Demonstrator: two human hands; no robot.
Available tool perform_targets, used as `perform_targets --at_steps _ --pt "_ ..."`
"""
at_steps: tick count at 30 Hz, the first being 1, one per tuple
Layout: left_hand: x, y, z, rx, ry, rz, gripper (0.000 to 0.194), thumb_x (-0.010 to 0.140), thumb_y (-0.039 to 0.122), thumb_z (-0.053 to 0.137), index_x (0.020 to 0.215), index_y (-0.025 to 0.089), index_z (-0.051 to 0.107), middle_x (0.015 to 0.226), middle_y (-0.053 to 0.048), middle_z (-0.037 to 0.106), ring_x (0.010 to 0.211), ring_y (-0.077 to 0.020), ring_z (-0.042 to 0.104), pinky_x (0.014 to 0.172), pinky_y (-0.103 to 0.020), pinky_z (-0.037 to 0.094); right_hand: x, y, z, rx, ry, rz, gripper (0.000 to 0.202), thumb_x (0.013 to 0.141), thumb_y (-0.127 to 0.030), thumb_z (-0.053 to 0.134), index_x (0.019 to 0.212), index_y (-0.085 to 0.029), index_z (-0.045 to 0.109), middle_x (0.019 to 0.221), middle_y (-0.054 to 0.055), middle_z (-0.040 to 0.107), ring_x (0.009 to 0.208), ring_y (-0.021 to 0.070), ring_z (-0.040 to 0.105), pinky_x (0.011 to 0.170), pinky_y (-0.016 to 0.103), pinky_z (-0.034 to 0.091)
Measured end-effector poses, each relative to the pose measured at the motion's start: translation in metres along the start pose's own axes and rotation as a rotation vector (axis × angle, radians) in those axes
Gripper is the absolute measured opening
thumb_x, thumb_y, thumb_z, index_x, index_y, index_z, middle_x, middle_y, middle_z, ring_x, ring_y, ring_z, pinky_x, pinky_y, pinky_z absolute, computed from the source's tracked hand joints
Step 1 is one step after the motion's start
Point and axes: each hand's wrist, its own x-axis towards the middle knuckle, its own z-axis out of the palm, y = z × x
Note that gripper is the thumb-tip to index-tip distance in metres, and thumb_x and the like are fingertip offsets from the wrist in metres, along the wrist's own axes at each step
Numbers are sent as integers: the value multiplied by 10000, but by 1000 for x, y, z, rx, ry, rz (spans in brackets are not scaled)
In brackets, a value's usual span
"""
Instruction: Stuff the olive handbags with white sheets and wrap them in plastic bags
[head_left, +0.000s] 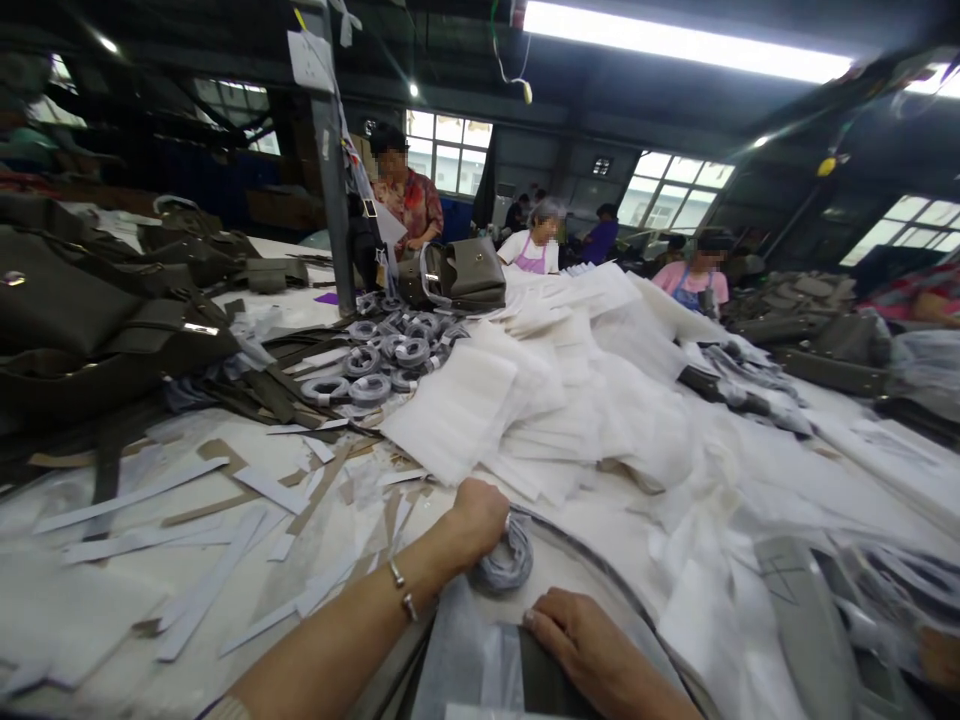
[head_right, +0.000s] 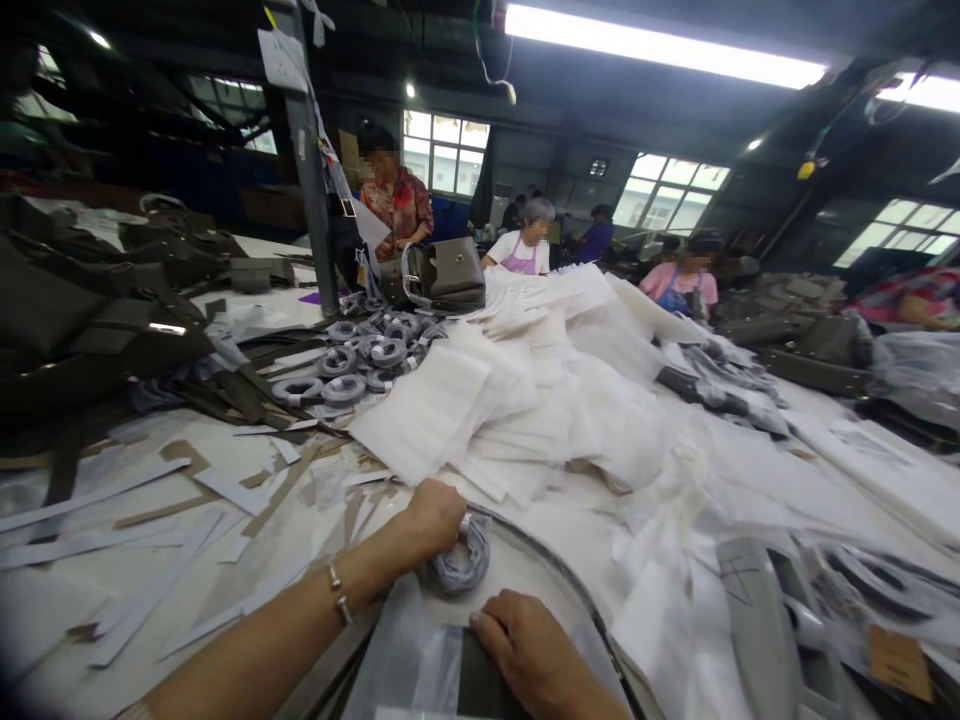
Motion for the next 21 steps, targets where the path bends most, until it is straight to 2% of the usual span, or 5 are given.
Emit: perform_targets --at_steps 5,8,11,18,21 --pt "-20 1 2 -16 56 -132 217 911 277 620 1059 119 625 1010 -101 673 959 -235 661 837 -398 536 14 -5 -16 -133 204 -97 199 919 -326 534 967 -254 713 970 55 714 931 233 651 852 336 463" --pt "-31 6 3 -79 137 -143 280 873 244 616 1125 122 597 1053 -142 665 1014 -269 653 840 -365 522 53 -1 -23 -289 331 -214 408 820 -228 611 1228 -226 630 1267 119 638 1174 299 567 1006 434 417" --pt "-42 -1 -1 -151 204 -153 306 858 262 611 1152 183 579 1123 -88 660 1029 -229 641 847 -306 504 94 6 -16 -351 261 -237 534 774 -182 630 1305 -189 578 1352 147 590 1239 308 535 1036 450 407" --pt "-127 -93 -7 -221 251 -478 124 843 179 531 833 208 651 882 -32 702 864 -192 652 735 -267 446 122 18 -6 -342 215 -205 309 876 -230 536 1143 -202 691 1016 102 711 995 254 624 906 346 459" --pt "-161 -113 4 -232 190 -614 113 818 237 575 741 205 652 776 -29 695 757 -199 658 639 -267 421 124 17 -10 -356 204 -197 305 872 -231 534 1128 -196 695 984 94 706 979 253 619 894 340 455"
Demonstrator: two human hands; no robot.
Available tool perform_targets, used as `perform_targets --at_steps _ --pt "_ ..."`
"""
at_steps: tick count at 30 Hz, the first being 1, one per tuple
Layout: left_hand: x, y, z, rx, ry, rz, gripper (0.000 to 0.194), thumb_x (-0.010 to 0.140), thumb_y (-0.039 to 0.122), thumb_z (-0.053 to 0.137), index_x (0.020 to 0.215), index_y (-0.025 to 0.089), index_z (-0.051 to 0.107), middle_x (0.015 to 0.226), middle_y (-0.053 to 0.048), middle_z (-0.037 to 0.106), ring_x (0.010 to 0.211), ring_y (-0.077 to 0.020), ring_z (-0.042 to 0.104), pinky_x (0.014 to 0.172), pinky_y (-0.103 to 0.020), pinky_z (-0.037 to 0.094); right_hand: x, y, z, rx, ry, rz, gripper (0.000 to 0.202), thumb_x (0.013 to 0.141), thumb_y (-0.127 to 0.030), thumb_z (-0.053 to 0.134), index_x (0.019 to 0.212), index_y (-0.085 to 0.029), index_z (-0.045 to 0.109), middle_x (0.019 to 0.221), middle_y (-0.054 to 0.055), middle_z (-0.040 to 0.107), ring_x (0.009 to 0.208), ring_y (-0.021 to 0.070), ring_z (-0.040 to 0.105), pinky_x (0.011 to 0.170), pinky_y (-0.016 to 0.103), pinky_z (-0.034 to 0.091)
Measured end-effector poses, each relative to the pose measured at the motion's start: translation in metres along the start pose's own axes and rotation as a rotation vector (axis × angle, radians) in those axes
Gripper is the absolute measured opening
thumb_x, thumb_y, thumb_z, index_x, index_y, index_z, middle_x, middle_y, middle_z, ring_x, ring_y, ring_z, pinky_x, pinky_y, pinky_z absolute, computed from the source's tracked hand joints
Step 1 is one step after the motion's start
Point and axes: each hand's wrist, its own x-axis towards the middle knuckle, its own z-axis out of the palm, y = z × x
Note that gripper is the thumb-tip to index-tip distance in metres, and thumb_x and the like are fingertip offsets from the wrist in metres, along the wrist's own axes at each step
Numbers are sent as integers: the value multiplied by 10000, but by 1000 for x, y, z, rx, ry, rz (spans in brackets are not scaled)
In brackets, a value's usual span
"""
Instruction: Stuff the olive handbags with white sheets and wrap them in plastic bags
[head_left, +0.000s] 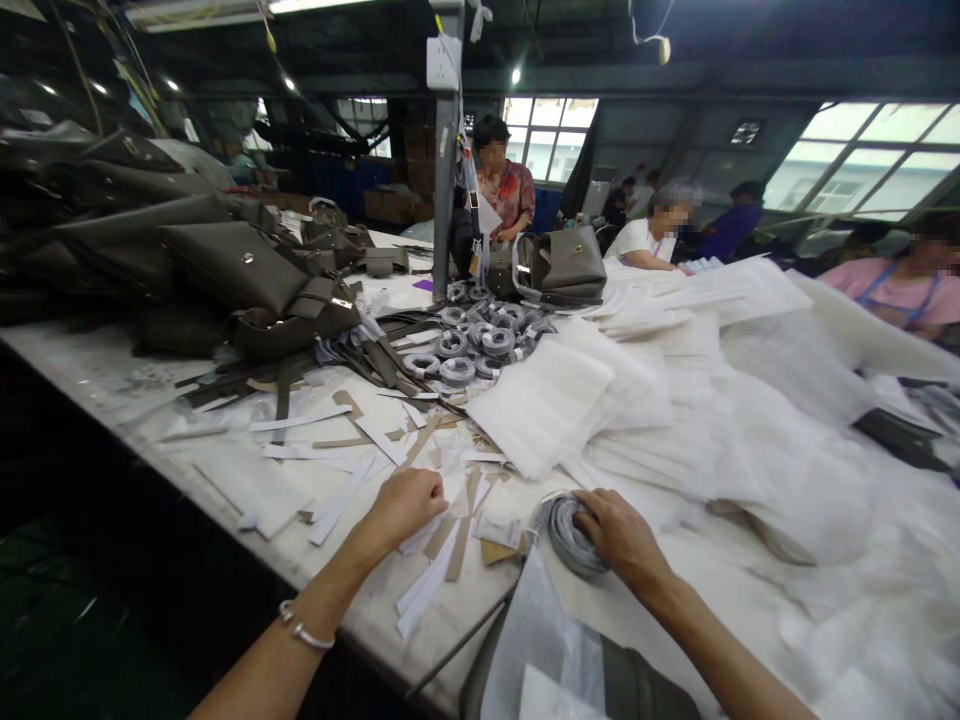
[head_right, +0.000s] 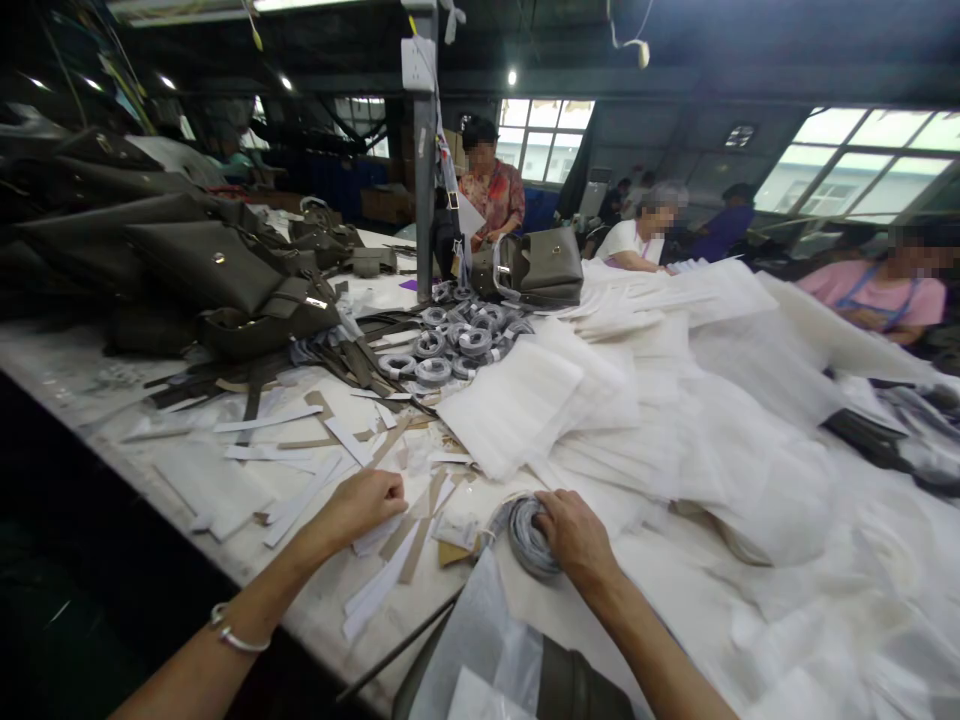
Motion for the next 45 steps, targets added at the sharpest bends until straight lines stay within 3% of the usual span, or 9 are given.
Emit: perform_targets --at_steps 8,14,21,26,30,34,37,40,45 --pt "-27 33 43 55 3 0 356 774 414 683 1029 173 617 1050 -112 677 982 -302 647 784 -355 474 2 -4 -5 -19 -14 24 313 864 -245 533 1133 -222 692 1000 85 709 984 248 622 888 337 453" --pt "-38 30 41 6 13 -8 175 861 264 588 1019 192 611 1084 -99 672 1047 -272 627 850 -359 462 1 7 5 -24 -20 -3 362 882 -290 484 1173 -196 677 1062 97 708 1012 256 634 911 350 460" --pt "-41 5 23 -221 135 -121 116 897 206 494 827 214 587 854 -24 708 867 -193 673 734 -275 442 6 14 -1 14 3 -3 384 834 -325 541 1168 -200 684 1122 101 708 1029 277 639 936 386 460" --pt "-49 6 13 -456 160 -76 191 969 297 390 876 218 537 681 38 675 613 -129 639 622 -232 437 7 -39 -21 176 232 -89 359 838 -408 572 1125 -230 691 1116 105 717 1052 308 635 950 453 465" --pt "-58 31 21 -695 151 53 178 964 343 412 880 220 510 645 56 649 537 -105 584 571 -211 419 0 -100 -28 441 177 -86 326 879 -430 545 1091 -227 686 938 69 731 726 213 679 699 337 554" --pt "-65 38 27 -762 196 146 110 927 295 480 853 224 521 609 57 603 565 -113 574 567 -216 384 -6 -126 -39 340 320 -265 358 953 -331 456 1268 -240 600 1272 108 618 1003 221 662 878 347 526" --pt "-73 28 29 -632 251 178 99 934 268 471 868 235 536 673 42 625 622 -126 602 588 -228 381 -5 -128 -46 250 93 -371 389 969 -233 383 1306 -259 577 1373 87 565 1102 222 631 918 346 505" --pt "-82 17 30 -474 283 237 121 959 269 436 907 242 542 769 18 671 700 -147 647 637 -240 405 -2 -131 -47 218 -132 -395 346 951 -190 392 1170 -244 655 1130 72 681 940 196 669 821 296 507" --pt "-93 3 31 -303 312 198 120 972 282 451 938 243 559 798 7 700 741 -167 682 640 -244 420 -3 -148 -43 45 -192 -412 234 923 -188 442 897 -220 673 884 41 658 753 161 624 693 243 447"
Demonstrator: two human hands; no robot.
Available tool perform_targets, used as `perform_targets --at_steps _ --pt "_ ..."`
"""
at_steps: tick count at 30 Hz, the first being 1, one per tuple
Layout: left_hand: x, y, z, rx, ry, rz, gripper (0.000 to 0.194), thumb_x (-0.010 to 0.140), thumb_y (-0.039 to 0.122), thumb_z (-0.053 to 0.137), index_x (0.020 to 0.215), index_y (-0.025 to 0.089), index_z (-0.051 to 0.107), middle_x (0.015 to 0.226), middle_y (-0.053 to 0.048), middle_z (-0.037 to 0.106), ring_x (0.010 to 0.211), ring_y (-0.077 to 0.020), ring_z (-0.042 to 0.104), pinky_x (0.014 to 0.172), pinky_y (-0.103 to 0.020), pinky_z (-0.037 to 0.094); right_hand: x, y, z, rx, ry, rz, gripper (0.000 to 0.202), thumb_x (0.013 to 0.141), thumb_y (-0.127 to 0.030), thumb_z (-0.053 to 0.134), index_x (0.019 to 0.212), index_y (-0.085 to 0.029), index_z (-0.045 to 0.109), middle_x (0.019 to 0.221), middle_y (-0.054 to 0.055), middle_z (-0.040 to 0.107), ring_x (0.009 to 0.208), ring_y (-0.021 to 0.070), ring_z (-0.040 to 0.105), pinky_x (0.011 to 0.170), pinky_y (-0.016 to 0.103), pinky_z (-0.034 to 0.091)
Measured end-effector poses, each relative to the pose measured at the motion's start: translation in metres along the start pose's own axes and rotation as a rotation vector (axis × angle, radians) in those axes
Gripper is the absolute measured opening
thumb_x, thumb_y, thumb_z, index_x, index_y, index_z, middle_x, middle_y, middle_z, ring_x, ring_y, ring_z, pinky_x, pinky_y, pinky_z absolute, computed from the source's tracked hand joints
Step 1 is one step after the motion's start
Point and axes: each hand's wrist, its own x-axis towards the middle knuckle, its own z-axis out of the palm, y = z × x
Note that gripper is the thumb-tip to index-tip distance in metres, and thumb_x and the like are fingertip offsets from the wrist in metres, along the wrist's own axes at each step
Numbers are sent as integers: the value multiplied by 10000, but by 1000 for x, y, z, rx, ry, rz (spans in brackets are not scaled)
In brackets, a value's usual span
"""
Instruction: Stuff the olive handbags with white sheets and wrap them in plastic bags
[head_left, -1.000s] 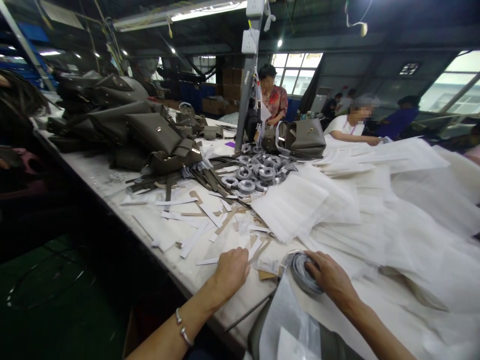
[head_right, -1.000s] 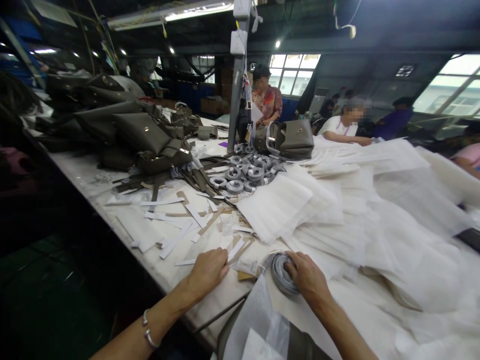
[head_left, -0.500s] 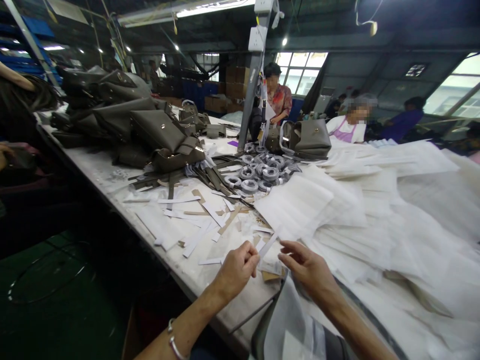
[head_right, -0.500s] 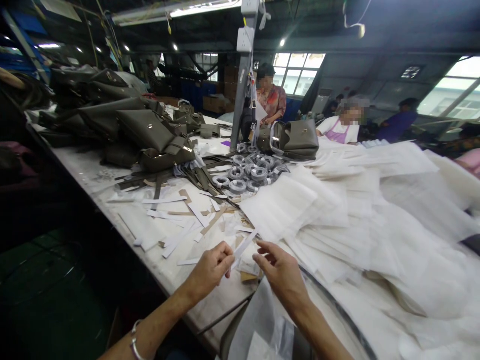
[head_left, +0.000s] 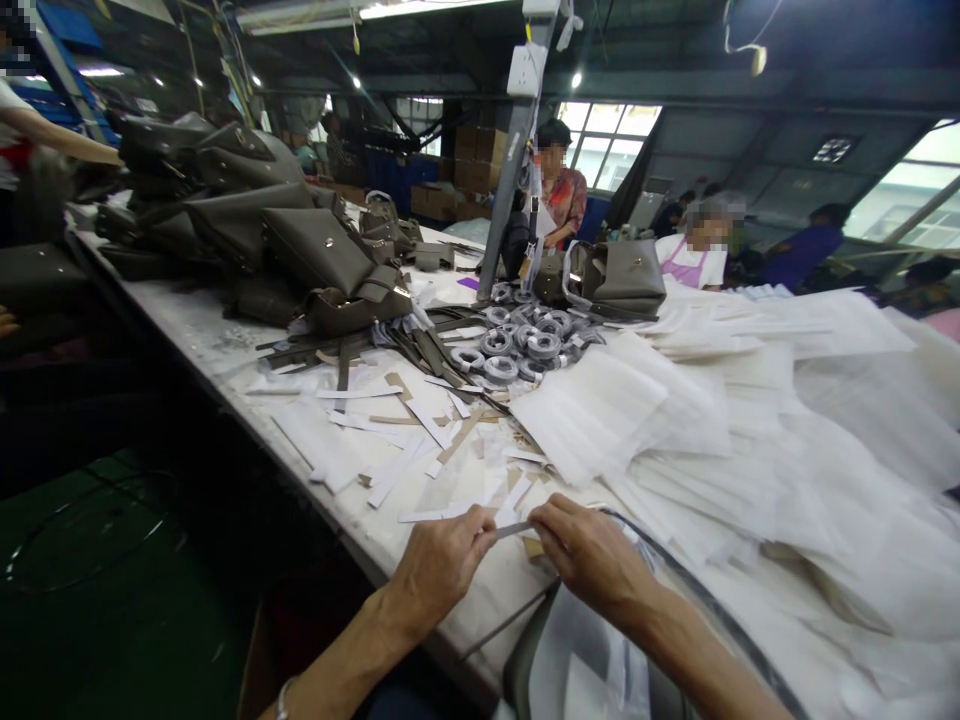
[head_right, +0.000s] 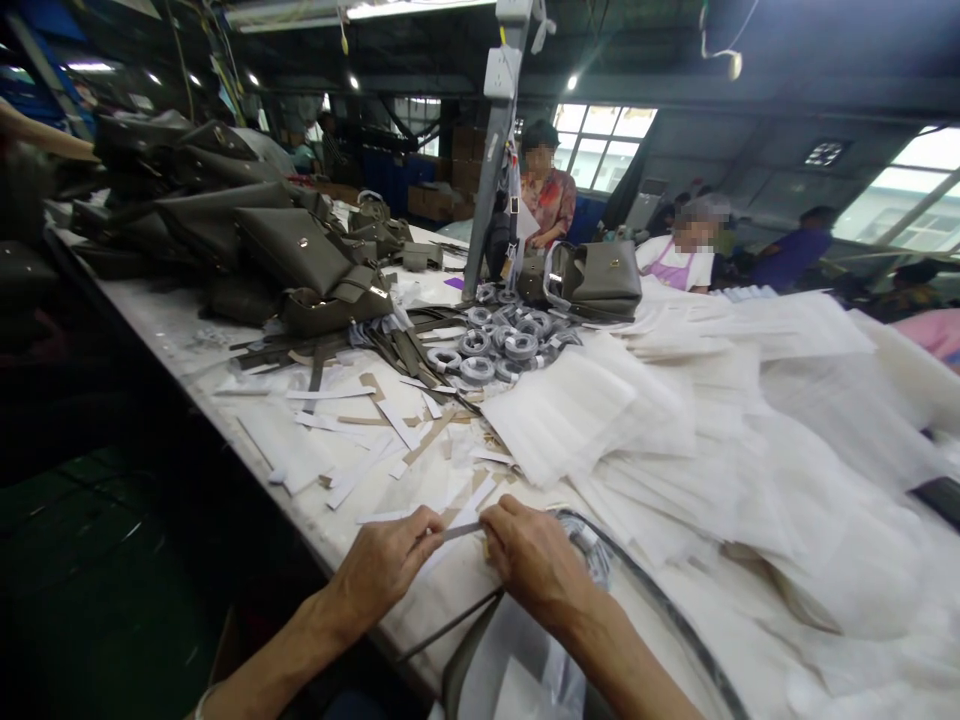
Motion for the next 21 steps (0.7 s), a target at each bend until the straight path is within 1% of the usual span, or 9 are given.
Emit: perform_targets --at_steps 3,7,8,9,10,13,15,18,21 --pt "-2 -11 -9 21 29 -42 107 965 287 484 908 240 562 726 33 665 682 -147 660 610 -235 407 10 -9 2 -13 28 16 216 898 -161 457 868 -202 668 861 41 653 751 153 609 698 235 431" --pt "-3 -28 -24 86 262 -166 80 941 256 507 881 219 543 818 19 633 710 -132 616 662 -239 419 39 -9 6 76 100 105 228 872 -143 485 862 -191 707 864 50 696 814 170 634 758 248 443" --pt "-4 -29 -25 106 283 -193 80 934 245 517 864 215 541 839 14 627 730 -132 610 677 -241 420 47 -8 8 96 107 127 233 874 -146 488 879 -194 716 872 49 709 826 173 644 769 249 449" --pt "-5 -29 -24 120 259 -208 86 924 241 536 843 214 542 843 14 623 745 -134 606 686 -244 421 55 -6 10 113 113 145 241 880 -151 489 929 -197 720 907 49 721 835 173 653 780 250 456" --pt "-6 -27 -22 127 190 -207 92 911 250 569 829 214 549 840 16 622 760 -140 606 693 -248 423 61 -4 12 121 119 159 255 888 -161 491 1010 -196 712 977 54 725 833 168 659 789 252 463" --pt "-10 -16 -9 168 -119 -175 183 813 329 725 860 212 592 888 1 643 854 -189 621 750 -282 453 71 -2 19 118 132 187 345 891 -185 526 1219 -158 629 1194 105 670 826 158 663 827 269 471" --pt "-11 -9 -1 238 -251 -171 282 761 348 781 928 197 611 982 -38 652 957 -238 615 821 -328 473 68 -1 23 108 89 178 289 860 -182 578 1130 -153 676 1124 101 698 842 172 666 826 273 469" --pt "-8 -1 3 317 -318 -187 260 806 298 740 994 166 619 1065 -86 646 1043 -275 597 890 -386 485 56 1 29 95 -27 152 127 803 -168 639 879 -191 738 878 51 745 824 193 674 757 268 471" --pt "-5 2 -1 360 -375 -171 220 857 255 669 1041 141 625 1095 -118 644 1058 -287 604 878 -411 511 43 4 34 83 -100 152 128 775 -156 657 863 -196 741 835 44 748 777 192 678 707 262 467"
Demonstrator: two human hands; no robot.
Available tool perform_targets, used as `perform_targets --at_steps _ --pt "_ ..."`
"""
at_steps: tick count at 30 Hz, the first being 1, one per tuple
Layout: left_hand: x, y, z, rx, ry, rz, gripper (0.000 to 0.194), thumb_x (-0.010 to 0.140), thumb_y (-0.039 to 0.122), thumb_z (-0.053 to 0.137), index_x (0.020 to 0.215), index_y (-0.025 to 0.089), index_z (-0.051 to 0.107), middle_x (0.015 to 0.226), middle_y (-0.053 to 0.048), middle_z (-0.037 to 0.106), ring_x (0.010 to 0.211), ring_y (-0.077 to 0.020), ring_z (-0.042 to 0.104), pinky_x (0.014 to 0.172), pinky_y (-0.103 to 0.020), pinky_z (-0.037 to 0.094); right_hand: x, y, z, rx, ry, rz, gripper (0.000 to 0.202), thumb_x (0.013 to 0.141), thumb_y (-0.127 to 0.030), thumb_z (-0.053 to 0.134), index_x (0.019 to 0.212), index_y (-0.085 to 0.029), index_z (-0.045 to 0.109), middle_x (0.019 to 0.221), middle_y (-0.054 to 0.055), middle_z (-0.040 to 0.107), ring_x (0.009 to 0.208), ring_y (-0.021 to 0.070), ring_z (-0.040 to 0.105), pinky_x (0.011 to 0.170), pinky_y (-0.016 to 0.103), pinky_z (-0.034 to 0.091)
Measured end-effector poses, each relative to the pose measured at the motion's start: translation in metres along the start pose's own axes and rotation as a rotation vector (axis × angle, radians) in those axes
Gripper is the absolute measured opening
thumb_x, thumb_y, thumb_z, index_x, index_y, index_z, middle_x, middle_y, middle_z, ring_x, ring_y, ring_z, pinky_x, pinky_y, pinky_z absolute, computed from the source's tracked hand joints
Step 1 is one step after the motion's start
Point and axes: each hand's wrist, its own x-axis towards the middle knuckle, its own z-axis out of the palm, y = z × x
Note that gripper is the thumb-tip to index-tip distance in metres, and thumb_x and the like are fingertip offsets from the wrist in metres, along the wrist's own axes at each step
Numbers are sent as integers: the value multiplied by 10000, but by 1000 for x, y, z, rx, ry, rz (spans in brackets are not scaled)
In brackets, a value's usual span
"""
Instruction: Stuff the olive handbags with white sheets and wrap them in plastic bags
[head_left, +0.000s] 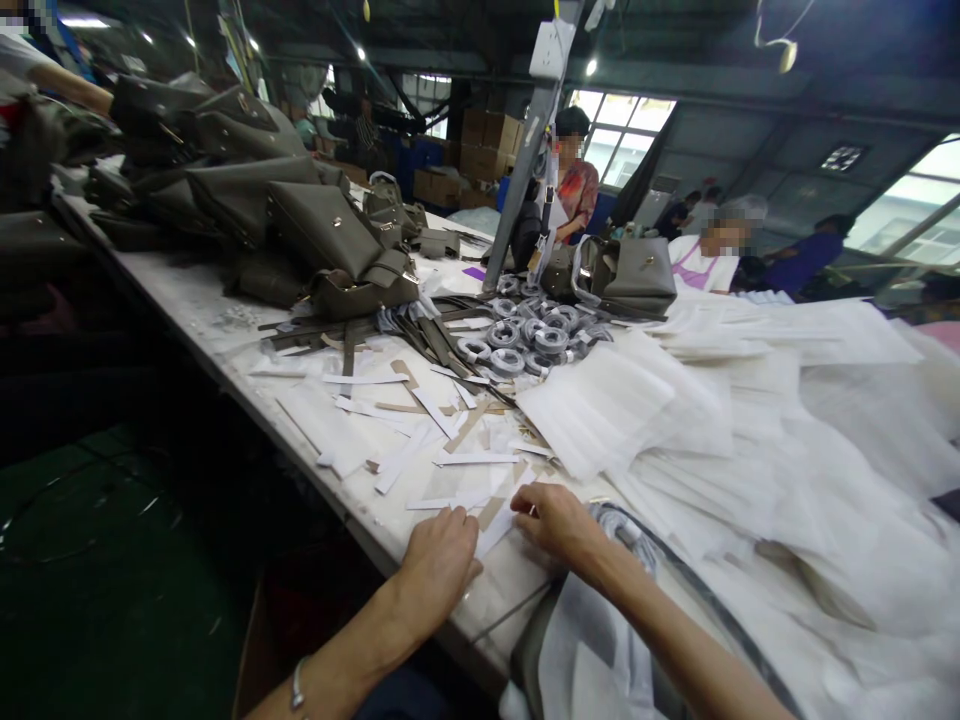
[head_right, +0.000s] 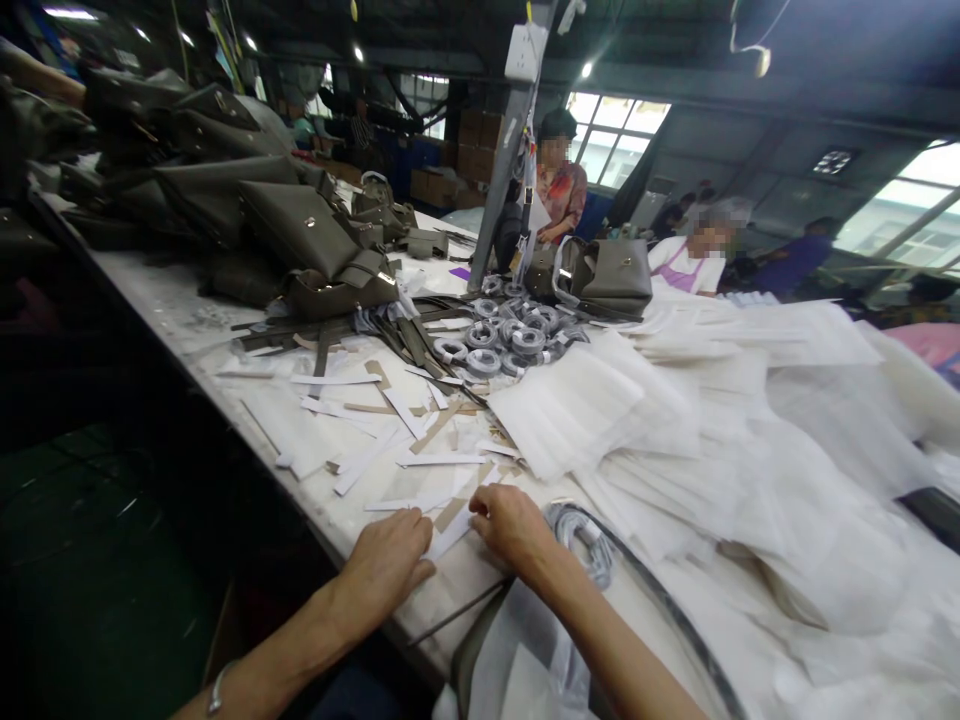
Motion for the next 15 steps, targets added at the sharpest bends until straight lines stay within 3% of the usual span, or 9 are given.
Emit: perform_targets --at_steps 3,8,11,15 --pt "1 0 -4 40 -29 37 206 866 236 643 1046 136 642 1096 -126 651 1066 -289 612 866 -406 526 -9 4 4 -11 -27 8 165 774 -153 645 910 -190 733 858 48 746 779 186 681 701 252 472" --pt "3 4 -3 102 -18 26 284 841 167 636 1118 105 628 1075 -157 660 1016 -318 646 822 -442 554 -14 3 9 -136 -41 -72 413 791 -133 609 1197 -203 634 1134 92 678 956 208 663 809 267 484" --pt "5 12 2 153 -18 25 276 844 26 527 1084 81 651 1005 -187 679 930 -310 682 743 -415 571 -9 -2 13 -228 -78 -168 301 859 -124 512 1104 -208 665 1149 108 661 1035 232 631 823 288 482" --pt "10 23 7 181 -7 114 299 816 -49 472 964 80 699 913 -197 700 866 -275 703 708 -335 563 0 -4 16 -227 -108 -225 249 878 -118 473 938 -191 704 996 106 700 949 220 651 796 284 480"
